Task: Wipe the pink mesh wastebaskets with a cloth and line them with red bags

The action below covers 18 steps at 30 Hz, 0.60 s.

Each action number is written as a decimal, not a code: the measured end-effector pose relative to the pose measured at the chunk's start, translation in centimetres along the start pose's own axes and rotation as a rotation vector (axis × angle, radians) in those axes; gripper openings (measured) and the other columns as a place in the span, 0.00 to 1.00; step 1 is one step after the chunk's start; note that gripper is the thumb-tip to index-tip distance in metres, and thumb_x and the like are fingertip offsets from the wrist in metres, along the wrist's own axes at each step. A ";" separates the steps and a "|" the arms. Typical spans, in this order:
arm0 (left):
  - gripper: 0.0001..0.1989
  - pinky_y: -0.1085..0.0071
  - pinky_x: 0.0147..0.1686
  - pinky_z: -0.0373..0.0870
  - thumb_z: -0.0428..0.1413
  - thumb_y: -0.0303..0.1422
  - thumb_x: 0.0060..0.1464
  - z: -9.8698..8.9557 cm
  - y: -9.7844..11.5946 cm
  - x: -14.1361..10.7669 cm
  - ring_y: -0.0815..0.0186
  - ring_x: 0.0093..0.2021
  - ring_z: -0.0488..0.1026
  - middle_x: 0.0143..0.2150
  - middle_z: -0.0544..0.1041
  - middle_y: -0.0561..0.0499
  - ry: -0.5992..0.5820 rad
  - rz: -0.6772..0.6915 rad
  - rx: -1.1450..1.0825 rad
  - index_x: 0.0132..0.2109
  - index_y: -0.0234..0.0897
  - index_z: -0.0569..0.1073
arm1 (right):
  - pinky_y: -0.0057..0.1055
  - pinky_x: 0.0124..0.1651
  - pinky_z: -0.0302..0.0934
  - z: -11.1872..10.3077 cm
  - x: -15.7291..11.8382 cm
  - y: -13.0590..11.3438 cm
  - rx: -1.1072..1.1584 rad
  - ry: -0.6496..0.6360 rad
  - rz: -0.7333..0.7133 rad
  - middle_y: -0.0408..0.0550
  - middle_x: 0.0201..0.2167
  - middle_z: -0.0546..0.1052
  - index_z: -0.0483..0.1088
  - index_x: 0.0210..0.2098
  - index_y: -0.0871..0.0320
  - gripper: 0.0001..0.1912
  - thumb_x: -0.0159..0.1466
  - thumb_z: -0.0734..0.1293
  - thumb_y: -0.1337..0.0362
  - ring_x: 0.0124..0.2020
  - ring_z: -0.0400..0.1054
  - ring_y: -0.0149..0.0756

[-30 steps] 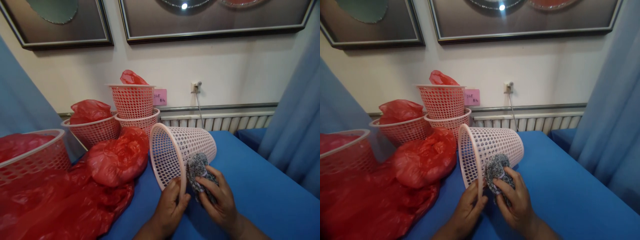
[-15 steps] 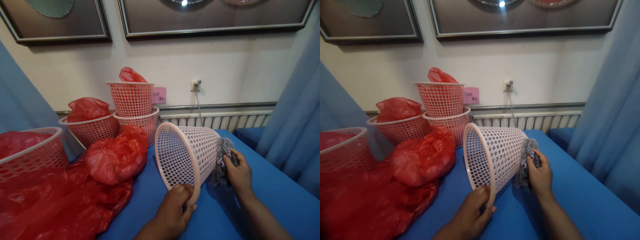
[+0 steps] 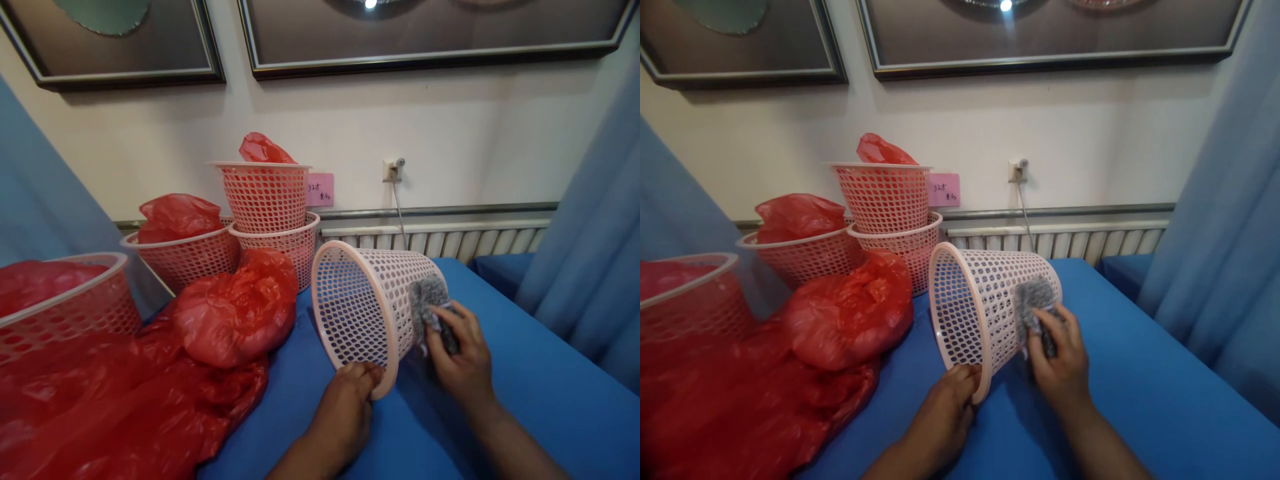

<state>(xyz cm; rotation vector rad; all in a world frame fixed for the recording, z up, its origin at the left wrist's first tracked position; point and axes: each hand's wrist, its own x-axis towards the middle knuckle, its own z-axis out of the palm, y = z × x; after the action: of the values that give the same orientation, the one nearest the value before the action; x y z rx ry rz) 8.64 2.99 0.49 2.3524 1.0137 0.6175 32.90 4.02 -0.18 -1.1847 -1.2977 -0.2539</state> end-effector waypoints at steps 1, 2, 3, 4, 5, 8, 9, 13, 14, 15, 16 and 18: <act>0.33 0.55 0.61 0.72 0.51 0.15 0.51 0.0 0.0 0.0 0.54 0.57 0.76 0.59 0.81 0.42 -0.011 0.000 0.016 0.62 0.38 0.78 | 0.53 0.62 0.66 0.2 0.6 1.4 -0.021 0.032 0.143 0.56 0.53 0.77 0.78 0.49 0.56 0.15 0.66 0.69 0.57 0.57 0.72 0.50; 0.32 0.55 0.61 0.71 0.51 0.15 0.51 0.1 0.1 0.0 0.54 0.57 0.76 0.59 0.81 0.41 -0.027 0.002 0.035 0.62 0.38 0.77 | 0.54 0.62 0.66 0.4 1.2 2.7 -0.024 0.055 0.292 0.56 0.51 0.78 0.78 0.48 0.57 0.18 0.65 0.69 0.53 0.55 0.73 0.50; 0.32 0.54 0.61 0.71 0.52 0.16 0.52 0.1 0.2 0.0 0.53 0.57 0.76 0.59 0.80 0.41 -0.045 0.003 0.056 0.62 0.38 0.77 | 0.55 0.61 0.66 0.4 1.6 3.7 -0.019 0.067 0.423 0.55 0.49 0.79 0.78 0.48 0.58 0.20 0.64 0.69 0.51 0.52 0.74 0.50; 0.31 0.53 0.61 0.71 0.53 0.17 0.53 0.2 0.3 0.1 0.52 0.57 0.76 0.59 0.80 0.42 -0.061 0.002 0.076 0.61 0.38 0.78 | 0.55 0.61 0.66 0.4 1.9 4.2 -0.012 0.075 0.512 0.55 0.47 0.80 0.78 0.48 0.58 0.22 0.63 0.69 0.50 0.50 0.75 0.50; 0.29 0.52 0.61 0.71 0.53 0.17 0.54 0.3 0.4 0.1 0.51 0.57 0.76 0.59 0.80 0.42 -0.075 0.000 0.094 0.61 0.38 0.78 | 0.55 0.61 0.66 0.4 1.9 4.3 -0.010 0.087 0.538 0.55 0.47 0.80 0.78 0.49 0.59 0.23 0.63 0.70 0.49 0.50 0.75 0.50; 0.26 0.51 0.60 0.71 0.54 0.20 0.57 0.5 0.4 0.2 0.51 0.56 0.76 0.58 0.81 0.42 -0.085 -0.017 0.125 0.60 0.38 0.78 | 0.54 0.62 0.66 -0.3 1.1 1.9 -0.013 0.102 0.235 0.55 0.50 0.78 0.78 0.48 0.57 0.17 0.65 0.70 0.54 0.55 0.73 0.51; 0.25 0.51 0.60 0.71 0.54 0.20 0.58 0.5 0.3 0.2 0.51 0.56 0.76 0.58 0.81 0.42 -0.080 -0.024 0.129 0.61 0.38 0.78 | 0.51 0.62 0.67 -0.6 0.6 0.6 0.002 0.080 0.071 0.55 0.53 0.77 0.77 0.49 0.56 0.14 0.66 0.70 0.58 0.58 0.72 0.50; 0.25 0.49 0.59 0.71 0.52 0.19 0.58 0.4 -0.2 0.1 0.51 0.55 0.76 0.56 0.82 0.42 -0.040 -0.039 0.115 0.59 0.39 0.78 | 0.42 0.55 0.72 -1.8 -1.4 -3.8 0.113 -0.080 -0.342 0.58 0.60 0.72 0.75 0.54 0.55 0.17 0.65 0.70 0.71 0.63 0.69 0.48; 0.26 0.49 0.60 0.70 0.52 0.19 0.57 0.4 -0.3 0.0 0.51 0.56 0.76 0.56 0.81 0.41 -0.022 -0.026 0.081 0.60 0.39 0.78 | 0.41 0.54 0.73 -1.9 -1.6 -4.4 0.131 -0.104 -0.373 0.59 0.60 0.71 0.74 0.55 0.56 0.19 0.65 0.69 0.72 0.63 0.68 0.48; 0.28 0.48 0.63 0.69 0.54 0.20 0.55 0.4 -0.3 -0.1 0.50 0.59 0.74 0.59 0.80 0.41 0.004 -0.003 0.027 0.62 0.39 0.75 | 0.41 0.54 0.74 -1.9 -1.8 -4.7 0.139 -0.129 -0.392 0.59 0.61 0.70 0.74 0.56 0.56 0.20 0.65 0.69 0.73 0.63 0.69 0.48; 0.31 0.47 0.65 0.67 0.56 0.21 0.55 0.3 -0.3 -0.2 0.50 0.62 0.73 0.62 0.77 0.40 0.036 0.025 -0.048 0.66 0.39 0.72 | 0.42 0.54 0.74 -1.9 -1.8 -4.9 0.142 -0.157 -0.405 0.59 0.61 0.70 0.74 0.55 0.56 0.20 0.65 0.68 0.73 0.62 0.69 0.48; 0.36 0.48 0.69 0.63 0.60 0.27 0.57 0.2 0.0 -0.5 0.49 0.67 0.69 0.69 0.71 0.40 0.130 0.084 -0.233 0.72 0.41 0.63 | 0.43 0.55 0.74 -1.5 -1.6 -5.2 0.145 -0.224 -0.438 0.58 0.61 0.69 0.74 0.54 0.56 0.19 0.65 0.66 0.74 0.60 0.70 0.47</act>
<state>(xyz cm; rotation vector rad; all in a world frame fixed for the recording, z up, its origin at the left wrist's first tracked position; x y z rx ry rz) 8.41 2.56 0.24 2.1811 0.8497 0.8810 29.53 -0.18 1.48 -0.8124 -1.7403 -0.3443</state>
